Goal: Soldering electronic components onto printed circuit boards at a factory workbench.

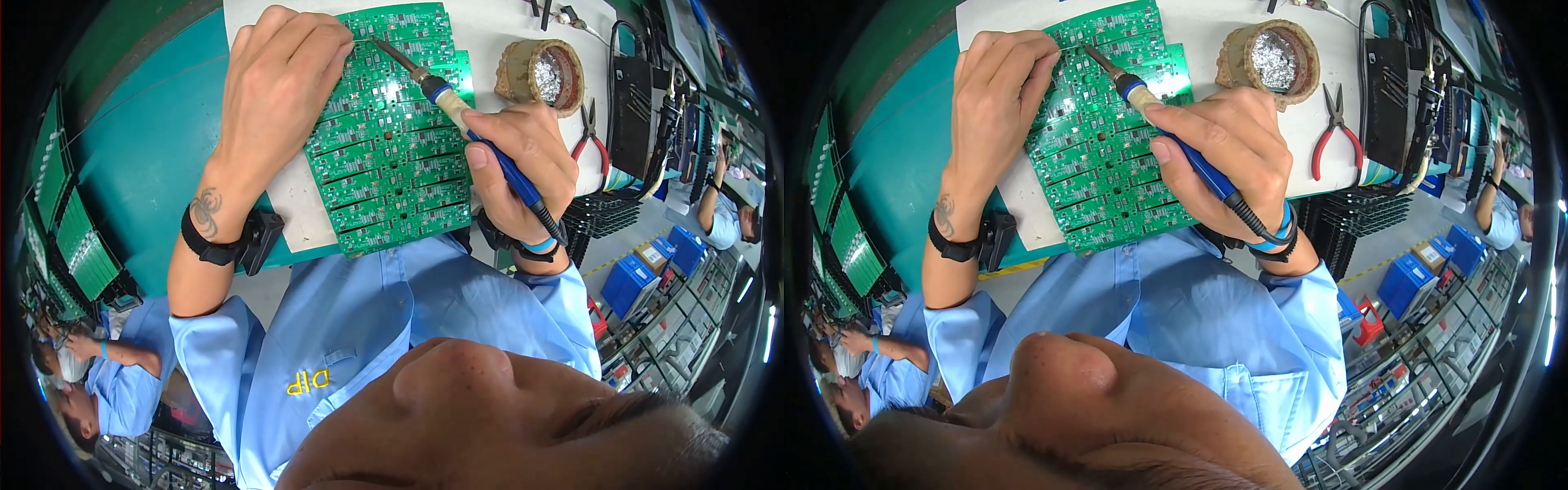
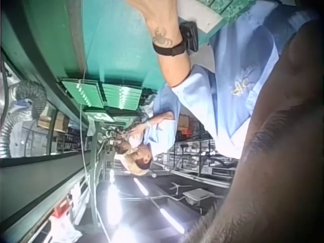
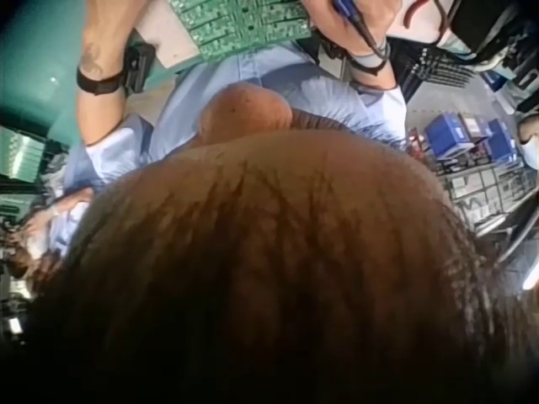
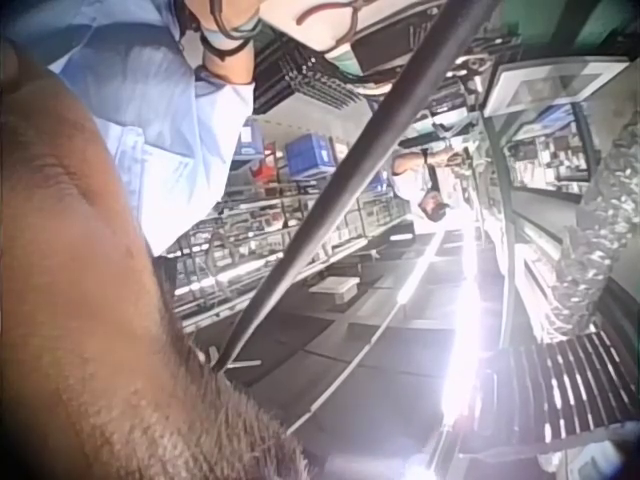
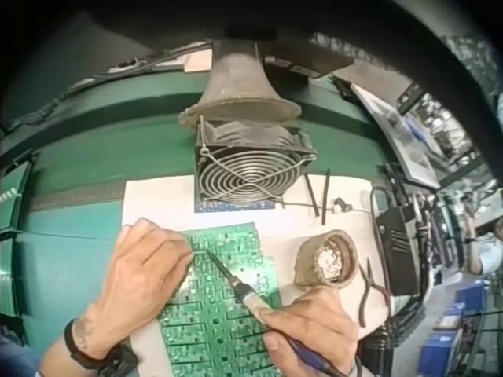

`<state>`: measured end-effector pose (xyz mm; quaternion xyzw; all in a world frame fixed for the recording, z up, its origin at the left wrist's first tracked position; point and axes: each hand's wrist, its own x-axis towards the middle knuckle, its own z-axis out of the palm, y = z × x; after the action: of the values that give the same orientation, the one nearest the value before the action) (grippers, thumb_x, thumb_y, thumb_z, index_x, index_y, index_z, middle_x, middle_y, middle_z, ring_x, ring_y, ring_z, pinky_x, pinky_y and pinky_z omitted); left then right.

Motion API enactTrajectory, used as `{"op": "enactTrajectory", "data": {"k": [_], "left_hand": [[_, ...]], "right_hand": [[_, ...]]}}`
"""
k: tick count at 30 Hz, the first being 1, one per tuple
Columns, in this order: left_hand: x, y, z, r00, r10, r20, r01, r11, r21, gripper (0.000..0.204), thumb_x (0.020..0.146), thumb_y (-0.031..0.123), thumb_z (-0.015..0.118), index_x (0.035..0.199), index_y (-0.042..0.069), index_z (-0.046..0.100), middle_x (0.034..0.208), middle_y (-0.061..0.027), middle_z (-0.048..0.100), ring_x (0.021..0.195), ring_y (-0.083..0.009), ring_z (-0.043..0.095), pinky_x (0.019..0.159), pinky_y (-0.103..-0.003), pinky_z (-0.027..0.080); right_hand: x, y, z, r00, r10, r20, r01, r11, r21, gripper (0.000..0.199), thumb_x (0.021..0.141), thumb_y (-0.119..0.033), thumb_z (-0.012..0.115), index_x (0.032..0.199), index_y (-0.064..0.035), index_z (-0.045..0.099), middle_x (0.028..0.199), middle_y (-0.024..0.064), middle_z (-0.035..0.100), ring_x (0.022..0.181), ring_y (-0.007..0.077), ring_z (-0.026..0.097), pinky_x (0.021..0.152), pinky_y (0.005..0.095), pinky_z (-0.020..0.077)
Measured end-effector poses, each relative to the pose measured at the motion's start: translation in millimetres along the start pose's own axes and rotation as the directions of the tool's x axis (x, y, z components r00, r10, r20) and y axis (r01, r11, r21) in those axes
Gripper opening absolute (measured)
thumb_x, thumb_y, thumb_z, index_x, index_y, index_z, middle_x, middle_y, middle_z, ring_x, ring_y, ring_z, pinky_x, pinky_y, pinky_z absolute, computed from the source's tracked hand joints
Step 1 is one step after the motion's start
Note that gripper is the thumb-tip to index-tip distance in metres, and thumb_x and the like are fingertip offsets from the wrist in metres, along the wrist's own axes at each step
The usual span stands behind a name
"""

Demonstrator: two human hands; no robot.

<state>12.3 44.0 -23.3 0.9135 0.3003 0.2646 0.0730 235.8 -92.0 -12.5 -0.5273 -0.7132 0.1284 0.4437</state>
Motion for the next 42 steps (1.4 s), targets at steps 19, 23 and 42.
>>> {"op": "enactTrajectory", "data": {"k": [19,23,42], "left_hand": [[0,-5,2,0.999,0.004,-0.053,-0.008,0.997,-0.079,0.015,0.084,0.003,0.074,0.096,0.002,0.066,0.098,-0.0065,0.069,0.087,-0.0244,0.062,0.077,-0.035,0.049],[-1,0,5,0.997,-0.037,-0.072,0.027,0.99,-0.136,0.014,0.086,0.003,0.073,0.096,0.001,0.063,0.097,-0.009,0.068,0.085,-0.0272,0.063,0.074,-0.035,0.051],[-10,9,-16,0.999,-0.001,-0.049,0.004,0.998,0.056,0.011,0.089,0.003,0.069,0.098,0.006,0.065,0.101,-0.0023,0.068,0.083,-0.0211,0.061,0.076,-0.033,0.044]], "right_hand": [[-3,-11,-5,0.999,0.027,-0.033,-0.028,1.0,-0.013,0.025,0.075,0.0,0.077,0.1,-0.0007,0.075,0.083,0.0082,0.072,0.072,0.0229,0.064,0.073,0.0342,0.0457],[-11,-17,-20,0.995,0.057,-0.077,-0.061,0.997,-0.041,0.024,0.075,0.001,0.076,0.099,0.0,0.075,0.082,0.0086,0.071,0.072,0.0246,0.064,0.073,0.0347,0.0464],[-37,-25,-49,0.988,0.078,-0.135,-0.083,0.996,-0.034,0.028,0.094,-0.013,0.057,0.109,0.009,0.067,0.091,0.0198,0.07,0.084,0.0249,0.063,0.081,0.035,0.049]]}}
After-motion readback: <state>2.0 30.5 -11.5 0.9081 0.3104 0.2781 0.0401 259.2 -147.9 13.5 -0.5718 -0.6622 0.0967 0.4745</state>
